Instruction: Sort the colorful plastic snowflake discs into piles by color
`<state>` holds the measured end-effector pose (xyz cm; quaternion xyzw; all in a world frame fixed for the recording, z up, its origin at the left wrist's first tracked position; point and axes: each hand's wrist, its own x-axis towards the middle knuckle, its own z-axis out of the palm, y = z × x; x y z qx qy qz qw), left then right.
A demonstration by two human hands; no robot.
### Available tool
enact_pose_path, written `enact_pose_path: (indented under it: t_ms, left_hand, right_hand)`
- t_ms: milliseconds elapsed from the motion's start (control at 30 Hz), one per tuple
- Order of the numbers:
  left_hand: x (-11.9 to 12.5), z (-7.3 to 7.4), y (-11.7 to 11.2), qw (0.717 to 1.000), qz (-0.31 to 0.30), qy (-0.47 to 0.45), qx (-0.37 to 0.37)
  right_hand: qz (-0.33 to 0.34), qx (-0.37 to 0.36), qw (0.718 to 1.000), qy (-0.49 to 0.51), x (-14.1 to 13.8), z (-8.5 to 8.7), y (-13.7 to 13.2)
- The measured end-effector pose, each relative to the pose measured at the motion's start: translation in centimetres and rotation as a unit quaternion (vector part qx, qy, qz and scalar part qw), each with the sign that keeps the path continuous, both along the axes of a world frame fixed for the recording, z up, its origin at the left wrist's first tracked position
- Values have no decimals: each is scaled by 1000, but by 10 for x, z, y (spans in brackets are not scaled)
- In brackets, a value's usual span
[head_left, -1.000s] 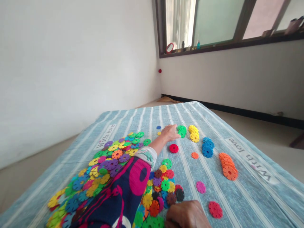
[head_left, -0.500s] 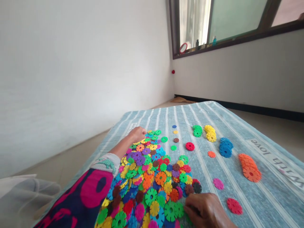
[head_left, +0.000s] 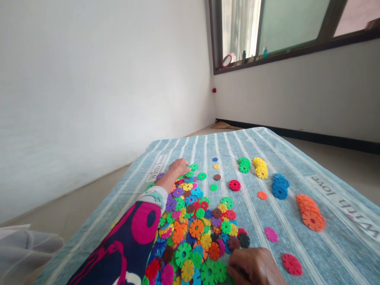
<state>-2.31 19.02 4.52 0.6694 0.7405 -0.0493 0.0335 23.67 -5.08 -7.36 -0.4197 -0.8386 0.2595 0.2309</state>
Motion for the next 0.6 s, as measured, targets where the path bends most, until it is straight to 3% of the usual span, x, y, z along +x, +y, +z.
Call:
enact_pose_path:
  t_ms: [333,600]
  left_hand:
    - [-2,-5,2,998,36,45,38]
    - [16,-11,-6,992,-51,48,107]
  right_hand:
    - [-12,15,1000,11,-4,5,-1]
    - [-19,26,999,7,-5,5,-1]
